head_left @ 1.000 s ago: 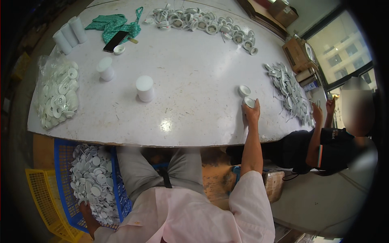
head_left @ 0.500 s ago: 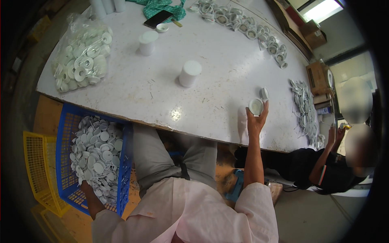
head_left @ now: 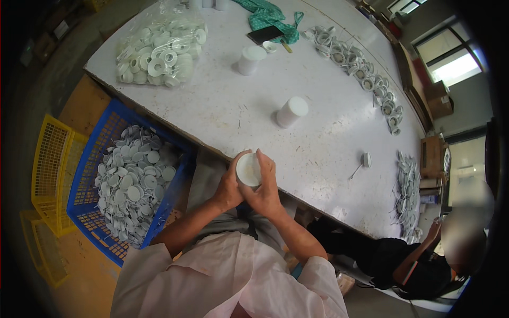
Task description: The person assembles small lights by taking housings from a basket, picking circular diffuser discs from a stack, fitting each disc onto a housing by hand, and placing the assembled lights onto the table.
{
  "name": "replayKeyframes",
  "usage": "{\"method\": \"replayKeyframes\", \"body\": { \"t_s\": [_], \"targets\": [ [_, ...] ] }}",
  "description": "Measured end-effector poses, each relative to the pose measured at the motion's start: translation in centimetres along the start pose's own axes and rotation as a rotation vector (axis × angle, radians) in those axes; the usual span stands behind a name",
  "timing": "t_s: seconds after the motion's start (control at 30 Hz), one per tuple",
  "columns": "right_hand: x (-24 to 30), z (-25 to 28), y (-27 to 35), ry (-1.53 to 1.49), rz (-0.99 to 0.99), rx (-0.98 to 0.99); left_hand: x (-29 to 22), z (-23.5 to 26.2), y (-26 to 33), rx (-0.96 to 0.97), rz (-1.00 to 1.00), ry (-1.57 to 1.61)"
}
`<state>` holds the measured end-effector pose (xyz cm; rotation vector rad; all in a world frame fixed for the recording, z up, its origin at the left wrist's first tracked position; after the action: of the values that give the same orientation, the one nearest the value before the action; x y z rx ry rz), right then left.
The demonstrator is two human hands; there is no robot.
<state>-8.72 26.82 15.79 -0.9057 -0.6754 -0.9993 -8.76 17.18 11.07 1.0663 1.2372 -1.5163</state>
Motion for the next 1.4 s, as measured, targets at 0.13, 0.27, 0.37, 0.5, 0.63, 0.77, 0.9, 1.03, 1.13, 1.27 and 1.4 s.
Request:
{"method": "replayKeyframes", "body": {
  "t_s": [0.13,0.27,0.37,0.5,0.63,0.77,0.9,1.03,1.13,1.27,1.4],
  "targets": [
    [1.4,-0.5,-0.2,-0.071,-0.021,0.094,-0.4,1.0,0.6,-0.078,-0.092,-0.059],
    [-2.6,4.1,-3.3,-0.030,-0.088,-0.019,1.7,3.2,0.9,-0.161,0.086,0.065],
    [-8.1,12.3,-7.8,0.164,-0.339,-0.476,2.7,3.9,1.6,-0.193,0.145,0.126],
    [-14.5,13.8,-10.7,-0.094,-0.682,-0.421,2.4,2.8,2.0,-0.151,0.163,0.178],
    [-15.6,13.2,-11.4,-0.112,-0.658,-0.360,2.8,2.8,2.5,-0.169,0.165,0.239],
    [-16.5,12.8,-10.8,-0.301,-0.694,-0.350,3.0,2.7,2.7,-0.161,0.163,0.237],
    [-16.7,12.6,-10.4,-0.520,-0.692,-0.389,3.0,1.7,2.8,-0.126,0.192,0.255],
    [-16.4,13.3,-9.4,-0.564,-0.698,-0.429,3.0,1.1,2.9,-0.090,0.180,0.226],
    [-16.0,14.1,-7.5,-0.670,-0.684,-0.534,2.6,1.4,3.0,-0.128,0.181,0.257],
    [-15.1,13.8,-4.2,-0.920,-0.582,-0.558,1.0,1.3,2.5,-0.103,0.197,0.277],
    [-13.8,12.3,-1.3,-0.947,-0.591,-0.533,0.1,0.1,1.3,-0.050,0.186,0.226]
  ]
}}
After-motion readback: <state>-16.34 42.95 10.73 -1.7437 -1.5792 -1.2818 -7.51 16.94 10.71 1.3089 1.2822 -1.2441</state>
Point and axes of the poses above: each hand's wrist, its own y-axis away from the middle knuckle, its own z-axis out of the back of the hand, x = y × z, the point moved 9 cm from there along -y, towards the middle knuckle, and after that the axes turned 1 degree about -y, right-handed, at the moved point
